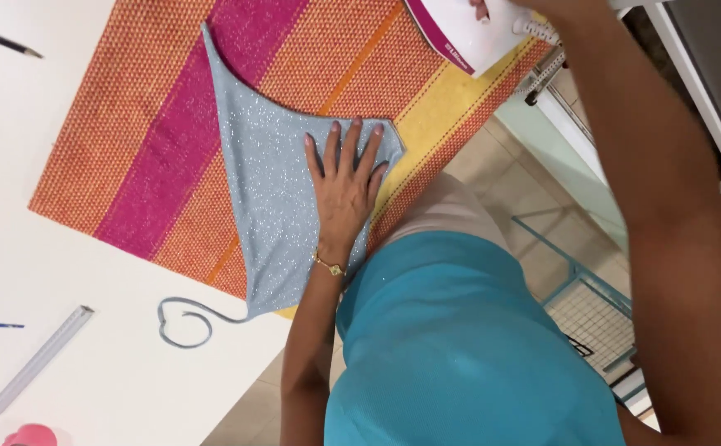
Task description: Ironing a small blue sparkly garment on a colorful mat using a steam iron.
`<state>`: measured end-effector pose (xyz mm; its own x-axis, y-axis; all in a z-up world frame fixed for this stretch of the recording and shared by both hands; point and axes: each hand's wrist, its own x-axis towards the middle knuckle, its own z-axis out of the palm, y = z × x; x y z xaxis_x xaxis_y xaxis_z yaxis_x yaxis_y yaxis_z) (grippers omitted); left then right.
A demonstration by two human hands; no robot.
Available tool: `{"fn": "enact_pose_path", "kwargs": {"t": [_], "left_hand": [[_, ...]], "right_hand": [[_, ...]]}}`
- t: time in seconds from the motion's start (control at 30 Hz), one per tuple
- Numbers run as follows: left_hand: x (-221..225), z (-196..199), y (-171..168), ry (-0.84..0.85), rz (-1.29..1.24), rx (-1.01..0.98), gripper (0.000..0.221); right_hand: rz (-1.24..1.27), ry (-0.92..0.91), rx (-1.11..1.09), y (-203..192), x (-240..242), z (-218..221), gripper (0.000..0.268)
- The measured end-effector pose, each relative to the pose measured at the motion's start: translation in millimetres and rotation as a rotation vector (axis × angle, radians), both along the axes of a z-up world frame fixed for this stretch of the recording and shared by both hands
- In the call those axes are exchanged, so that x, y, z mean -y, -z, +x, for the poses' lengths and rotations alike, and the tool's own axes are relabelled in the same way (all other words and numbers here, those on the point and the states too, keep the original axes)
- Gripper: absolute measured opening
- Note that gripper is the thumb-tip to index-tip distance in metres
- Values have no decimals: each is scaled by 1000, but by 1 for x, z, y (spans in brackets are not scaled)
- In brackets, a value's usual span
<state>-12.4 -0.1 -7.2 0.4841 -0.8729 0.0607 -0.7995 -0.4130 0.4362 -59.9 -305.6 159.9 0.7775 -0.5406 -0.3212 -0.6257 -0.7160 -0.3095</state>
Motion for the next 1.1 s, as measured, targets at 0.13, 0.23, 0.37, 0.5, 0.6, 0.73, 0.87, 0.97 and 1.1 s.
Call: {"fn": "enact_pose_path", "kwargs": {"t": [0.13,0.23,0.37,0.5,0.6,0.73,0.87,0.97,1.1], "left_hand": [[1,4,-3,-53,-111,-99,83],[2,6,2,-87,-177,-151,87],[0,4,5,-120,-240,-203,92],[-3,3,3,-148,-334,-220,89],[-5,7,-5,-154,-354,-295,72],[-8,18,-8,-179,-379,-401,56],[-13,65,-21,-221,-395,-345,41],[-18,102,-18,-336,-370,-195,39],[-11,142,-11,-566,-252,-34,64]], "right_hand": [[265,-17,-166,-15,16,11,82],[-13,-233,-77,38,-19,-57,56],[80,-160,-157,7,-82,-72,55],[229,-64,-264,11,-120,-83,53],[191,-95,-227,24,-125,-87,51],[177,-107,-209,29,-122,-84,50],[231,-100,-166,16,-123,-75,45],[249,-87,-146,29,-120,-84,44],[260,-11,-293,38,-111,-92,57]]}}
